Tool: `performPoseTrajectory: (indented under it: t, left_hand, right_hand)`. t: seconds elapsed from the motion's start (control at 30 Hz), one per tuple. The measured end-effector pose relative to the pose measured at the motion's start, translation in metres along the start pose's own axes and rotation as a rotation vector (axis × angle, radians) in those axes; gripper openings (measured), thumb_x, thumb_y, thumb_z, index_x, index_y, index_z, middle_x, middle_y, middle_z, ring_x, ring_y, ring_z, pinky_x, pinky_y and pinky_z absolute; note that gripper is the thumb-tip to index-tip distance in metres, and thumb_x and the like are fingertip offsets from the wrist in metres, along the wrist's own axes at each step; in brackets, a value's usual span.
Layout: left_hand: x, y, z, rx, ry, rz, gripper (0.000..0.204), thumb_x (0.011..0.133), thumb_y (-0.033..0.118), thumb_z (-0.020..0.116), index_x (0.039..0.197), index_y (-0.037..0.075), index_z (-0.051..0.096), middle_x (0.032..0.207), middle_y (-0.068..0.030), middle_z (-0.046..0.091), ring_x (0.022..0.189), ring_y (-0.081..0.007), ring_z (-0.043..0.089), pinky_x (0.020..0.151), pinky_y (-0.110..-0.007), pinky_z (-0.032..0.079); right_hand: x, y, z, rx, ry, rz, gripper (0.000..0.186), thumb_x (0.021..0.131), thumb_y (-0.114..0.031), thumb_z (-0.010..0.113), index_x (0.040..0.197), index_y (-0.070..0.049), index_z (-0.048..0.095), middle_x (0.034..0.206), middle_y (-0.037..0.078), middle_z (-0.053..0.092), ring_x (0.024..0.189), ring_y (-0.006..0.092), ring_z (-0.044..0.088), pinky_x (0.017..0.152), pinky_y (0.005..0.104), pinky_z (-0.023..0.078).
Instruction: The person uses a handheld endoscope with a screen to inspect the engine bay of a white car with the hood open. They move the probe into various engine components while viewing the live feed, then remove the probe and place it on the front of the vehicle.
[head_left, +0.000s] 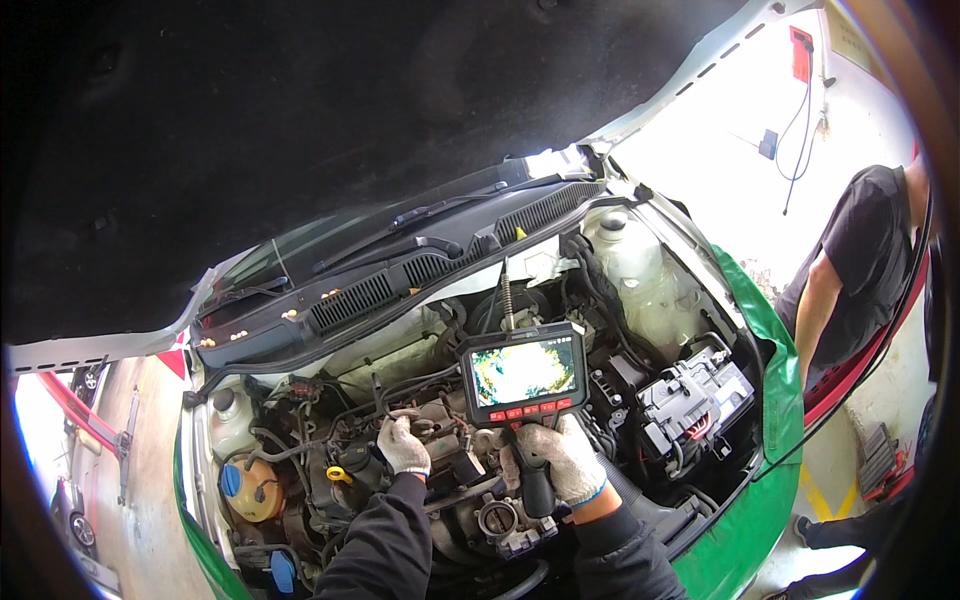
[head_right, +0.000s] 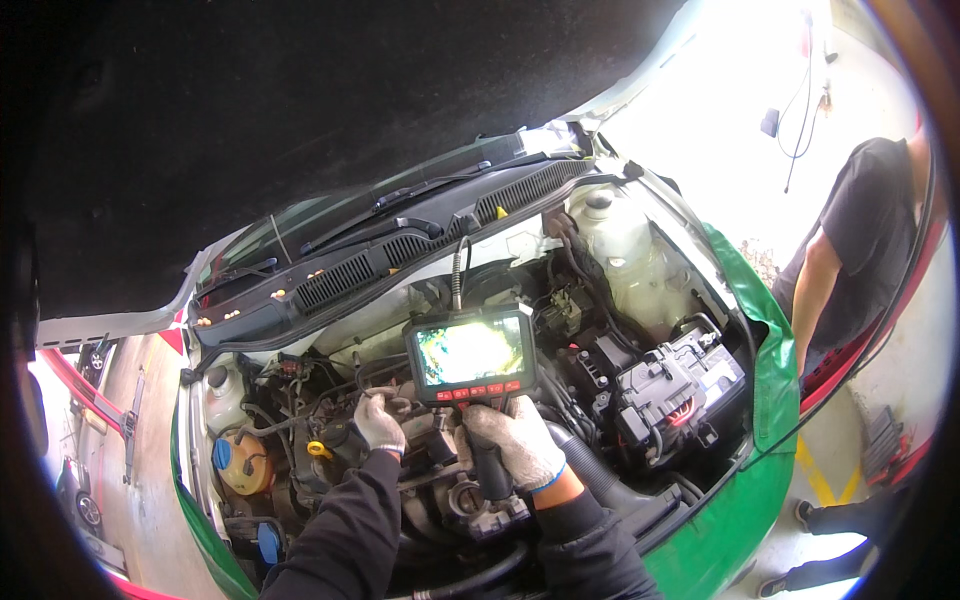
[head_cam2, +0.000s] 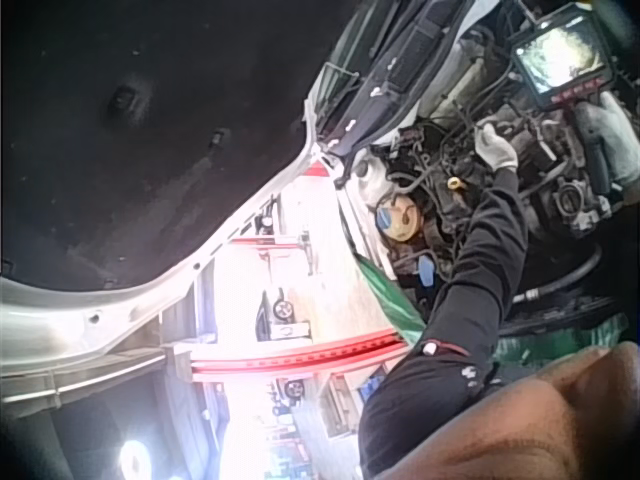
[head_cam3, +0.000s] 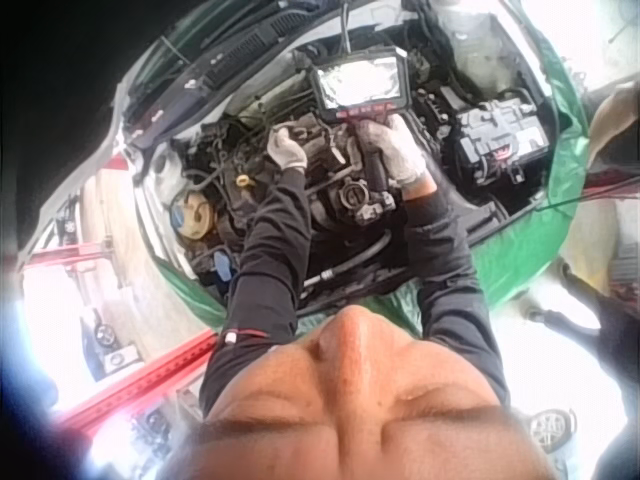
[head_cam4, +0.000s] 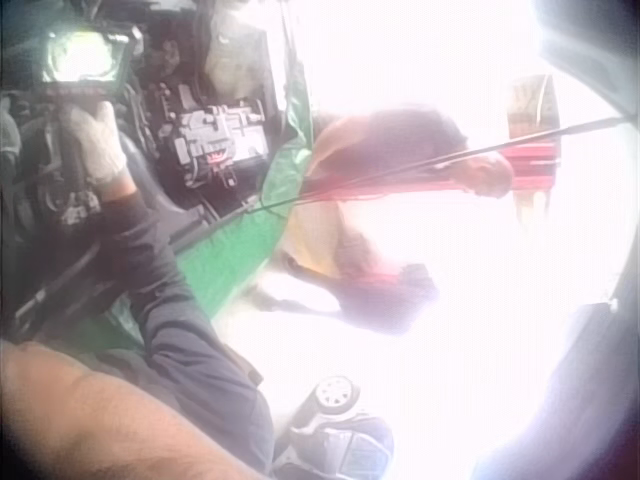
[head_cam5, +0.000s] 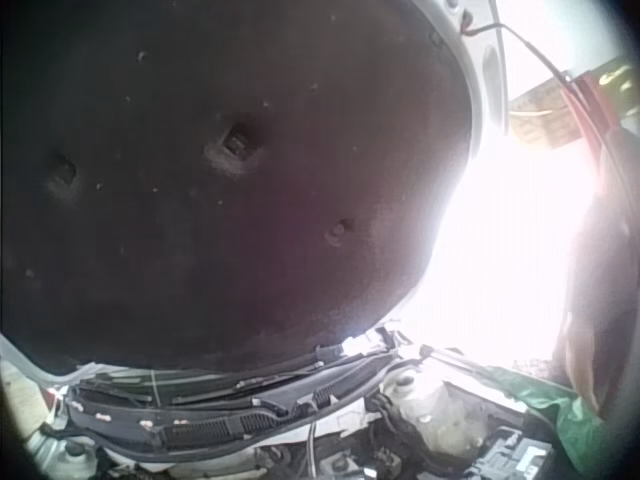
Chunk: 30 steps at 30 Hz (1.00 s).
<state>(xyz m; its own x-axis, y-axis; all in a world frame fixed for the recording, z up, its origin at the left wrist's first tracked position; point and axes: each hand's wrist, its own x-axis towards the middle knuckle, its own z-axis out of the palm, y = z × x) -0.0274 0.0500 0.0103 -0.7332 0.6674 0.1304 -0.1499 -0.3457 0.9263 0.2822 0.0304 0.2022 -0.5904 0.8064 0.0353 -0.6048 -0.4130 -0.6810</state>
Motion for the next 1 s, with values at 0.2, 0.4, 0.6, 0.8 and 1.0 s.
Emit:
performPoseTrajectory:
  t: [0.2,0.4,0.6,0.8,1.0]
  left_hand:
    - [0.002,-0.003,-0.003,-0.004,-0.006,-0.013,0.024,0.108,0.009,0.053,0.099,0.000,0.074,0.090,-0.0093,0.075,0.068,-0.0236,0.076,0.065,-0.034,0.062]
    - [-0.001,0.002,0.000,0.011,-0.012,0.007,0.023,0.108,0.008,0.053,0.101,-0.001,0.074,0.089,-0.0103,0.075,0.068,-0.0242,0.076,0.065,-0.034,0.062]
    - [-0.003,0.004,0.003,0.028,-0.002,0.012,0.024,0.107,0.007,0.052,0.100,-0.001,0.073,0.088,-0.0114,0.075,0.068,-0.0262,0.077,0.066,-0.036,0.063]
    - [-0.002,0.002,0.002,0.049,0.000,0.021,0.023,0.106,0.007,0.053,0.098,-0.001,0.073,0.089,-0.0107,0.075,0.068,-0.0253,0.076,0.066,-0.036,0.063]
    - [-0.001,0.000,0.002,0.078,0.005,0.067,0.025,0.104,0.008,0.053,0.095,0.000,0.075,0.088,-0.0086,0.074,0.068,-0.0221,0.075,0.066,-0.034,0.062]
  right_hand:
    - [0.002,0.002,-0.004,0.002,-0.030,-0.001,0.035,0.101,-0.015,0.073,0.130,0.003,0.065,0.103,0.014,0.074,0.074,0.0212,0.072,0.064,0.0333,0.062]
    - [0.003,0.004,-0.005,0.000,-0.059,-0.019,0.035,0.102,-0.019,0.074,0.129,0.002,0.066,0.102,0.014,0.075,0.073,0.0206,0.072,0.064,0.0324,0.060]
    - [0.003,0.004,-0.006,-0.015,-0.078,-0.032,0.033,0.104,-0.016,0.072,0.130,0.002,0.066,0.104,0.013,0.075,0.074,0.0204,0.072,0.064,0.0319,0.060]
    - [0.005,0.009,-0.011,-0.039,-0.013,-0.042,0.033,0.103,-0.013,0.071,0.133,0.001,0.067,0.109,0.010,0.075,0.082,0.0183,0.073,0.067,0.0314,0.061]
    - [0.003,0.006,-0.009,0.000,-0.034,-0.011,0.031,0.103,-0.014,0.071,0.130,0.001,0.068,0.106,0.011,0.075,0.079,0.0183,0.073,0.067,0.0319,0.061]
